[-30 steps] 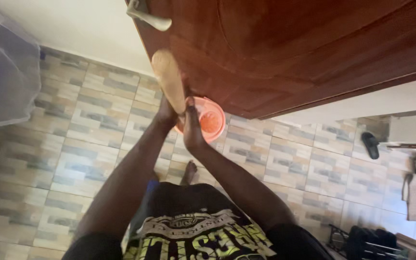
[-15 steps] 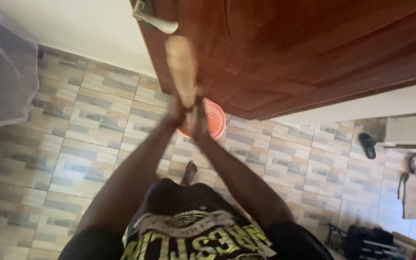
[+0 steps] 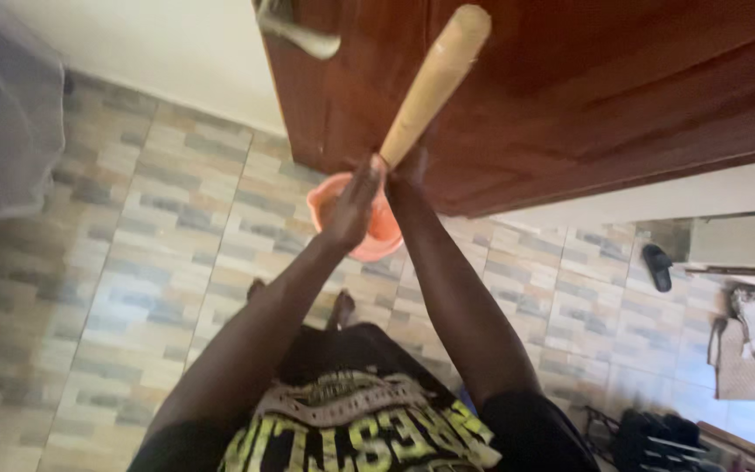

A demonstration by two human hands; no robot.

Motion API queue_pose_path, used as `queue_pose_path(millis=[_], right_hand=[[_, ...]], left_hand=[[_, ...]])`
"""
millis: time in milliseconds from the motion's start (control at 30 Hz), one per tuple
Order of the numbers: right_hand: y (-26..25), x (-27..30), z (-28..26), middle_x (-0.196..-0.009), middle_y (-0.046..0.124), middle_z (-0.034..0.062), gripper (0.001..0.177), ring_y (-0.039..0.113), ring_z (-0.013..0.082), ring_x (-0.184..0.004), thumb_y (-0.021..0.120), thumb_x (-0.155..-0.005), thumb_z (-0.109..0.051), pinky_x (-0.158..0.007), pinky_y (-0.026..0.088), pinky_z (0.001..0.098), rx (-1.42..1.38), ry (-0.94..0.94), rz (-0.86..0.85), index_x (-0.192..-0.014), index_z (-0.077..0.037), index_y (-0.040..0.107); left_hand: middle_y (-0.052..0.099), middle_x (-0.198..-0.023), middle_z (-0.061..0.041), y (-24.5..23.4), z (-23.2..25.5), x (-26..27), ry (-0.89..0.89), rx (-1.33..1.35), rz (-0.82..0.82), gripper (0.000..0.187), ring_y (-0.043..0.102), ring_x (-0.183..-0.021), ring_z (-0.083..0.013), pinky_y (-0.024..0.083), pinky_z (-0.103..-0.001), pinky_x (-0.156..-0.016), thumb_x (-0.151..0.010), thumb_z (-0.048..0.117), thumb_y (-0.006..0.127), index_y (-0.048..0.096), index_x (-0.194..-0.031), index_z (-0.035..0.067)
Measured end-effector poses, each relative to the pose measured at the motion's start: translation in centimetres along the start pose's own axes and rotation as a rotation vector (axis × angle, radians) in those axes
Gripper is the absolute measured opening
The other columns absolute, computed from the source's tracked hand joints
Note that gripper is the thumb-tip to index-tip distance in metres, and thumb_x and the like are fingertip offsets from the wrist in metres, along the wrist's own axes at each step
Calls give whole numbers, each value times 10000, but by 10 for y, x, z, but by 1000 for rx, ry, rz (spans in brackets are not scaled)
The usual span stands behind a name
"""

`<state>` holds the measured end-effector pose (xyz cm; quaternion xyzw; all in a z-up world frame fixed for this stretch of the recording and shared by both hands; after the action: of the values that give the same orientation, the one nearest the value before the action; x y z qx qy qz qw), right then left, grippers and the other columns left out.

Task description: The person mops the floor in a bedroom using a mop and a bucket of water, moving furniture aside to reach the corners and under the bed.

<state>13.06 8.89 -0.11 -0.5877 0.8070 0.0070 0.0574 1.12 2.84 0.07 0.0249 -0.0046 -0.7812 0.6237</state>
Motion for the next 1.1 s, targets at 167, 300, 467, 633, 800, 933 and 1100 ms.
queue_pose_path(millis=[167,300,467,633,800,933,1100], right_hand=[[-6,0,-46,-1337,540,87,530,529,159,-1264,550,-1083,-432,-1054,461,315,-65,-157,71,-1446,-66,428],[-8,15,-39,-1323,553,80,517,539,152,-1254,540,-1094,-444,-1048,471,308,-161,-109,-346,-1437,-68,444],[12,32,13,-1307,568,72,505,552,144,-1241,527,-1107,-458,-1040,482,299,-2051,693,-476,-1425,-71,463],[-3,22,-58,-1309,581,44,393,604,107,-1200,632,-1054,-337,-1022,536,320,-382,112,-594,-1348,-112,499],[-31,-1,-183,-1049,583,26,289,582,115,-941,666,-1029,-356,-858,516,345,15,53,-221,-1124,-108,552],[-87,-3,-283,-970,555,16,259,554,111,-859,665,-1043,-351,-825,521,340,104,-175,-98,-1066,-123,544],[-163,1,-356,-872,519,3,249,520,106,-757,663,-1061,-345,-785,527,335,273,-319,1,-994,-143,533]], left_hand=[[698,-977,-235,-9,76,-18,174,-233,-128,514,680,-897,-377,535,-495,-797,-1075,332,589,514,-1433,-29],[696,-875,-178,-38,133,-35,235,-351,5,321,744,-770,-370,557,-470,-635,-955,252,641,622,-1196,40],[705,-851,-171,-7,205,-28,294,-543,48,394,709,-750,-385,522,-497,-652,-978,454,704,651,-1047,69],[712,-971,-147,-24,226,-15,266,-426,-93,481,723,-915,-345,545,-478,-773,-1046,524,600,603,-1220,76],[604,-1359,-223,-83,182,23,229,-473,-119,502,613,-1216,-406,516,-462,-959,-984,255,673,521,-1381,-12],[695,-1232,-189,-120,126,61,1,-426,-98,364,672,-1136,-368,539,-441,-920,-965,174,668,627,-1298,33],[760,-1136,-123,-138,70,94,-275,-449,-83,291,730,-959,-278,558,-385,-831,-965,192,636,676,-1222,62]])
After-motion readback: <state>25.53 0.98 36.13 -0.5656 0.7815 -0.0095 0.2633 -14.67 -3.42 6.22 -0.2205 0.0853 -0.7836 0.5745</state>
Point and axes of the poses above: each hand's wrist, its own x-axis away from the middle knuckle, its own y-axis out of the palm, z = x × y, the point moved 4 cm from there along -x, towards the middle knuckle
